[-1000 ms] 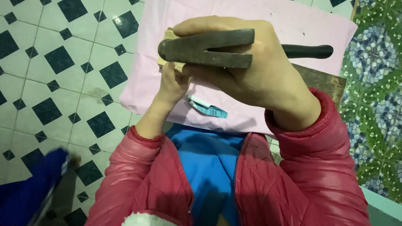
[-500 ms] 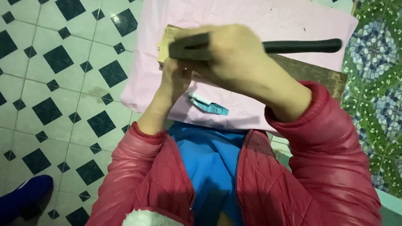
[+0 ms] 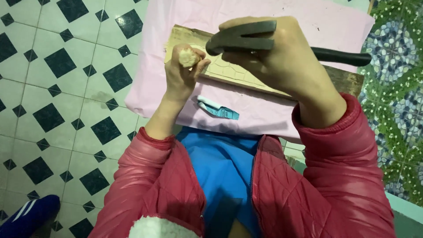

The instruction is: The person carves a turtle design into a wooden block using a hammer and a small chisel.

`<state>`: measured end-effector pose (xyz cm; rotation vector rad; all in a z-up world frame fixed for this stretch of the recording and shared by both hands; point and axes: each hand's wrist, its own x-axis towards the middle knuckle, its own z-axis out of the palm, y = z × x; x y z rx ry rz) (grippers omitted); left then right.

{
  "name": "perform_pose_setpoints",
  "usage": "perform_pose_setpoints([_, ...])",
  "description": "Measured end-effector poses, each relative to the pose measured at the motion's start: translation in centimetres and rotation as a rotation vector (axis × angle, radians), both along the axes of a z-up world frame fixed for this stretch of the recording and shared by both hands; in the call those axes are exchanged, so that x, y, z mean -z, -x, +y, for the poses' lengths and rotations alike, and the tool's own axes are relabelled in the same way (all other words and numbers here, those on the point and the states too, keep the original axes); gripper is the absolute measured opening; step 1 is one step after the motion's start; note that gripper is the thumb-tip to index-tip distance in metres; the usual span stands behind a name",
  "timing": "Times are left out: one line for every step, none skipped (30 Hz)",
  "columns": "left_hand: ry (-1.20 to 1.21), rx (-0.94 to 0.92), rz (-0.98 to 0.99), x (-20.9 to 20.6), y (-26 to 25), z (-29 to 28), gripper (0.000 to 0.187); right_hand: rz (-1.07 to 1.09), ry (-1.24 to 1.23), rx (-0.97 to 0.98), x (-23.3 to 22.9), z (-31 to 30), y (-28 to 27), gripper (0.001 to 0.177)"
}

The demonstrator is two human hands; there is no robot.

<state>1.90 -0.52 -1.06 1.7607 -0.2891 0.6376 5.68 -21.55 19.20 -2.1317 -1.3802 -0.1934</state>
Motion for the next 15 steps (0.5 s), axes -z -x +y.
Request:
perform_pose_setpoints([-0.070,-0.018,-0.024,0.2,-0.1,-0.1,0.040,-0.022,-0.012,0.016,0.1,-0.2,-0.1,0.040])
perform_pose_setpoints([-0.072,-0.018,-0.025,0.4,-0.2,-0.2,0.040,-0.022,-0.014,0.016,0.1,0.0,-0.2,0.040])
perform_pose_setpoints([-0.131,-0.045,0.011,0.7,-0.3,-0.3,0.043,-0.026,-0.028,0.010,0.0,0.1,-0.2,0.042])
perform_pose_setpoints([-0.190,-0.071,0.045,0.9,-0.4,-0.5,0.045,-0.031,-0.043,0.006,-0.1,0.3,-0.3,0.045])
perform_pose_setpoints([-0.192,-0.068,0.044,1.6,-0.5,-0.4,0.045,-0.032,-0.045,0.009,0.0,0.7,-0.2,0.045])
perform_pose_setpoints([-0.231,-0.070,0.050,2.2,-0.6,-0.4,0.051,-0.020,-0.090,-0.032,0.1,1.1,-0.1,0.046])
perform_pose_setpoints([-0.271,-0.073,0.057,2.9,-0.7,-0.3,0.059,-0.008,-0.135,-0.074,0.2,1.5,0.1,0.046])
perform_pose_setpoints([-0.273,-0.072,0.054,2.4,-0.7,-0.4,0.059,-0.010,-0.137,-0.072,0.3,2.1,0.2,0.046])
perform_pose_setpoints([-0.223,-0.036,0.059,1.9,-0.6,-0.4,0.048,-0.040,0.024,0.017,0.5,2.7,0.3,0.030])
perform_pose_setpoints([-0.172,-0.001,0.064,1.4,-0.6,-0.4,0.041,-0.069,0.185,0.105,0.7,3.3,0.4,0.019])
perform_pose_setpoints([-0.173,0.001,0.061,1.1,-0.4,-0.2,0.041,-0.071,0.184,0.107,0.8,3.0,0.6,0.019])
perform_pose_setpoints([-0.166,-0.012,0.104,0.7,-0.3,-0.1,0.037,-0.076,0.094,0.088,0.9,2.7,0.6,0.025])
perform_pose_setpoints([-0.158,-0.025,0.147,0.4,-0.2,0.0,0.039,-0.081,0.005,0.068,1.0,2.3,0.7,0.032])
perform_pose_setpoints([-0.157,-0.023,0.147,0.7,-0.4,0.1,0.039,-0.081,0.006,0.070,0.2,2.0,0.8,0.032])
perform_pose_setpoints([-0.156,-0.075,0.129,1.1,-0.6,0.3,0.039,-0.001,-0.078,-0.009,-0.5,1.7,1.0,0.037])
